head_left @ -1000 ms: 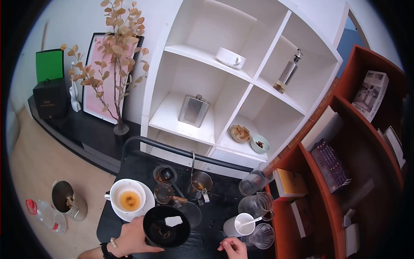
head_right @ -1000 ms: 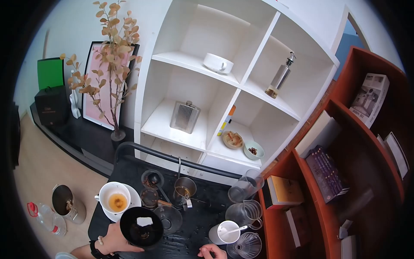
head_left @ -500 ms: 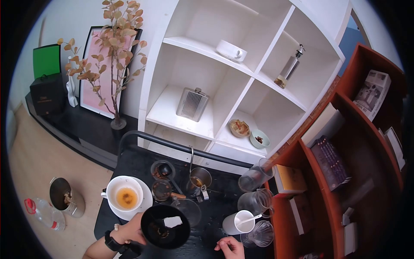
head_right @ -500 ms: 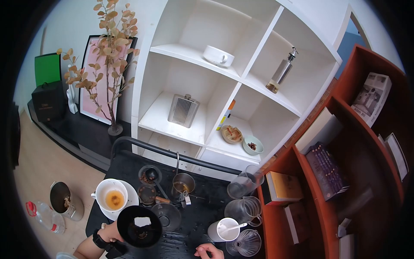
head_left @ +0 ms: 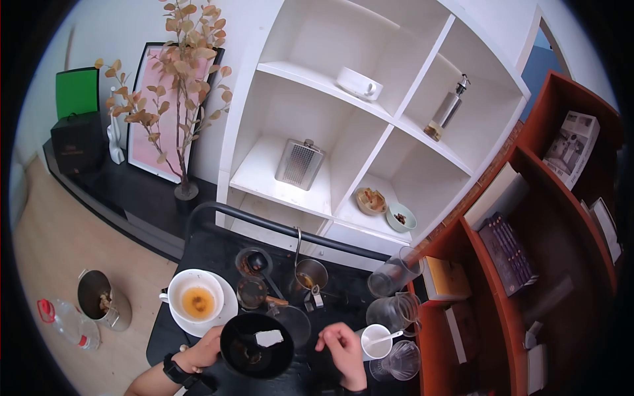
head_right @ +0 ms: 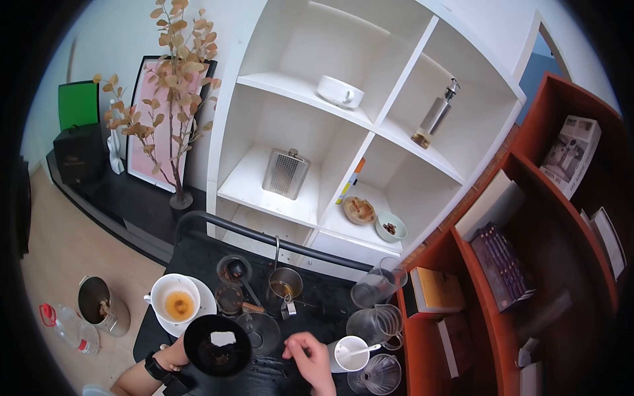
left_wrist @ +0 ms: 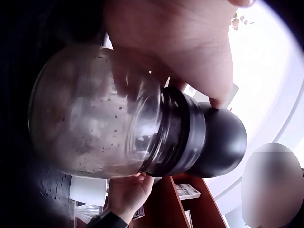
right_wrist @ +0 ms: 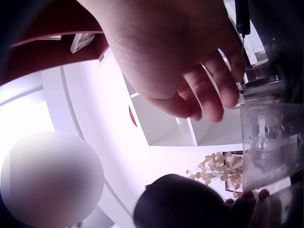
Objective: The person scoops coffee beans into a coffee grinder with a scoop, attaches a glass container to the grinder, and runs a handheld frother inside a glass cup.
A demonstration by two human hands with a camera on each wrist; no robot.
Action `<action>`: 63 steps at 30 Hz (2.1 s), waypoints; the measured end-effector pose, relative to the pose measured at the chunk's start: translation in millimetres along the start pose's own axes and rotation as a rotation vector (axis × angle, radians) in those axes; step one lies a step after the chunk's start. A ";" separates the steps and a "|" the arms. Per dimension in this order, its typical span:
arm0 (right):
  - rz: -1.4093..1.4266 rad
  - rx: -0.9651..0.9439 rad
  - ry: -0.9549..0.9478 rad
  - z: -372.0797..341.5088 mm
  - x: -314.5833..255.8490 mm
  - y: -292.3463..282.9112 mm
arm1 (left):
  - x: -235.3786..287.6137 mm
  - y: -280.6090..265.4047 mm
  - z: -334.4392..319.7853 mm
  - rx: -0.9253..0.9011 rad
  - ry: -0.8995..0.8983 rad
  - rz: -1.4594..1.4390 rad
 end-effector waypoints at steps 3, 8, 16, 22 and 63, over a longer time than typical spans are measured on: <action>0.004 0.112 -0.063 22.1 4.7 2.2 | -4.6 -4.3 -1.0 -0.011 0.015 0.004; 0.044 0.257 -0.094 12.1 21.8 -10.2 | -2.2 -2.1 -1.7 -0.034 0.048 0.020; -0.133 0.286 -0.053 9.8 29.6 -8.0 | 1.1 0.4 -2.3 -0.059 0.046 -0.045; -0.277 0.283 -0.113 9.0 27.3 1.9 | -3.1 -0.6 -3.2 -0.056 0.047 -0.049; -0.323 0.100 -0.078 12.1 41.3 18.6 | 1.8 2.3 -1.5 -0.084 0.091 0.039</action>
Point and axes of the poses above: each hand's wrist, its own z-axis towards the middle knuckle, its own y-axis out of the palm, x = y × z, the point moved 10 cm from there along z, towards the middle knuckle, and after that the axes turned 10 degrees about -z, right-handed, at the moved point
